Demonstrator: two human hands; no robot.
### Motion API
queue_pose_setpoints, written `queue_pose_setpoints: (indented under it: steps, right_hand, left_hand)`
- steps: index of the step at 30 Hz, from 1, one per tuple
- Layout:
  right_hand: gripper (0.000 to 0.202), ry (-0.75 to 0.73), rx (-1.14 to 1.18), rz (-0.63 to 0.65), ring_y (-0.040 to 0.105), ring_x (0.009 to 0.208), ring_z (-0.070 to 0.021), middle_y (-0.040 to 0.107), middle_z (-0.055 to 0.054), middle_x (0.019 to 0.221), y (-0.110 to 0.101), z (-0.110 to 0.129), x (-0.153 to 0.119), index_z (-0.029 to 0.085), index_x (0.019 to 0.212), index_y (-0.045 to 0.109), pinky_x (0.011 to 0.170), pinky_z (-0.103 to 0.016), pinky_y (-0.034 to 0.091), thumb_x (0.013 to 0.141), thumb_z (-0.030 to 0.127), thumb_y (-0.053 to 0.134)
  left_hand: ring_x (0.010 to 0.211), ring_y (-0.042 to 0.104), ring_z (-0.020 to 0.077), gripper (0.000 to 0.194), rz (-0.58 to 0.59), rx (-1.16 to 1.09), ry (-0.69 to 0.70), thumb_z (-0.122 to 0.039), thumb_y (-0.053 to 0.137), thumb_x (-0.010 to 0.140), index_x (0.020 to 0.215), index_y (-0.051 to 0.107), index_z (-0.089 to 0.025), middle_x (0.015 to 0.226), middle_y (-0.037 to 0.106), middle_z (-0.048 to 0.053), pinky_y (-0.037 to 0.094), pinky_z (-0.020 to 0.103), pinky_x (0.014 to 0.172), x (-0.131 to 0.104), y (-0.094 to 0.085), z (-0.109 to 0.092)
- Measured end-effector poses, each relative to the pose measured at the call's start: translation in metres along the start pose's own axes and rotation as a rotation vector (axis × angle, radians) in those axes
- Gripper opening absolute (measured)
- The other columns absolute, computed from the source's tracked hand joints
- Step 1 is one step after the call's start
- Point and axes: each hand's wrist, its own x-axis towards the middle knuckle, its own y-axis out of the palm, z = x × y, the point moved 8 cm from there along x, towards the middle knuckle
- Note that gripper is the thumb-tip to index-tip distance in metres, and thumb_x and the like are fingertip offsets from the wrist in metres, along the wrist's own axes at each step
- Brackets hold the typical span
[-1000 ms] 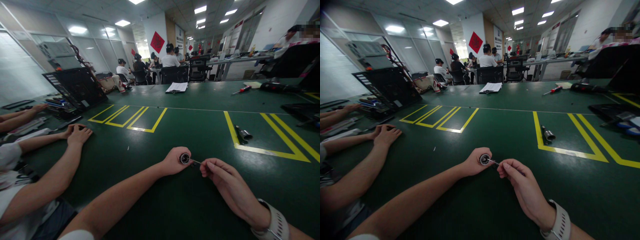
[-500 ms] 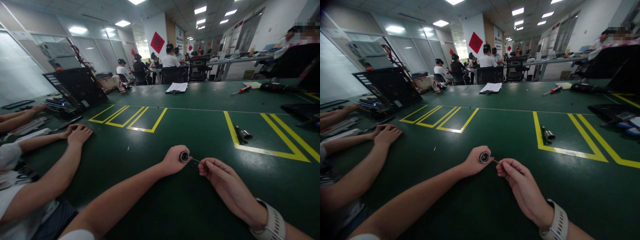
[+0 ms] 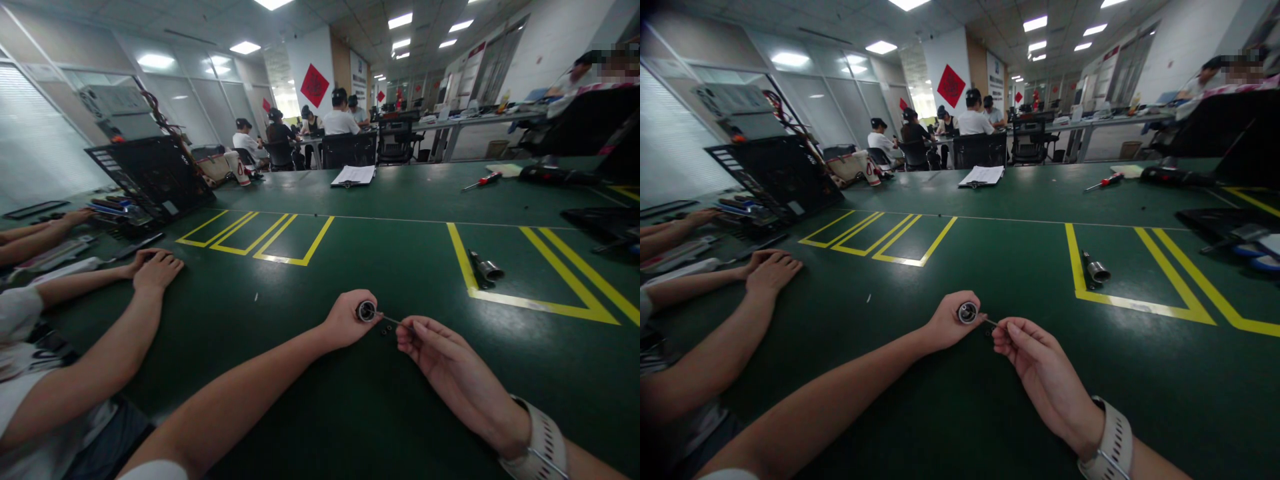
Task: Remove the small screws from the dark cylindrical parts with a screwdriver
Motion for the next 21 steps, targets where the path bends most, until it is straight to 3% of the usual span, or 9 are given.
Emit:
queue_pose_setpoints:
  steps: [6,14,21]
  right_hand:
    - [0.017,-0.052,-0.079,0.012,0.059,0.091,-0.0184,0.066,-0.004,0.093,0.0028,0.0020,-0.0024,0.021,0.089,0.070,0.087,-0.034,0.045,0.078,0.033,0.067]
    - [0.017,-0.028,-0.056,0.033,0.059,0.084,-0.0183,0.067,-0.005,0.086,0.0026,0.0013,-0.0015,0.019,0.084,0.070,0.080,-0.033,0.045,0.075,0.034,0.068]
    - [0.017,-0.101,-0.153,-0.024,0.055,0.075,-0.0177,0.064,-0.003,0.077,-0.0016,0.0101,-0.0044,0.020,0.077,0.069,0.071,-0.032,0.043,0.075,0.036,0.067]
  left_hand:
    - [0.062,0.048,0.0107,0.013,0.022,0.043,0.012,-0.025,0.059,0.076,0.070,0.052,-0.016,0.066,0.052,-0.002,0.039,0.023,0.059,-0.0003,-0.0002,-0.0042]
    - [0.062,0.048,0.0107,0.014,0.047,0.015,-0.005,-0.025,0.061,0.075,0.069,0.052,-0.016,0.066,0.052,-0.002,0.038,0.022,0.058,-0.0006,0.0039,0.0019]
    - [0.068,0.052,0.0125,0.006,0.082,0.228,0.072,-0.020,0.057,0.078,0.075,0.053,-0.017,0.073,0.057,-0.001,0.037,0.027,0.069,-0.0021,0.0060,-0.0054]
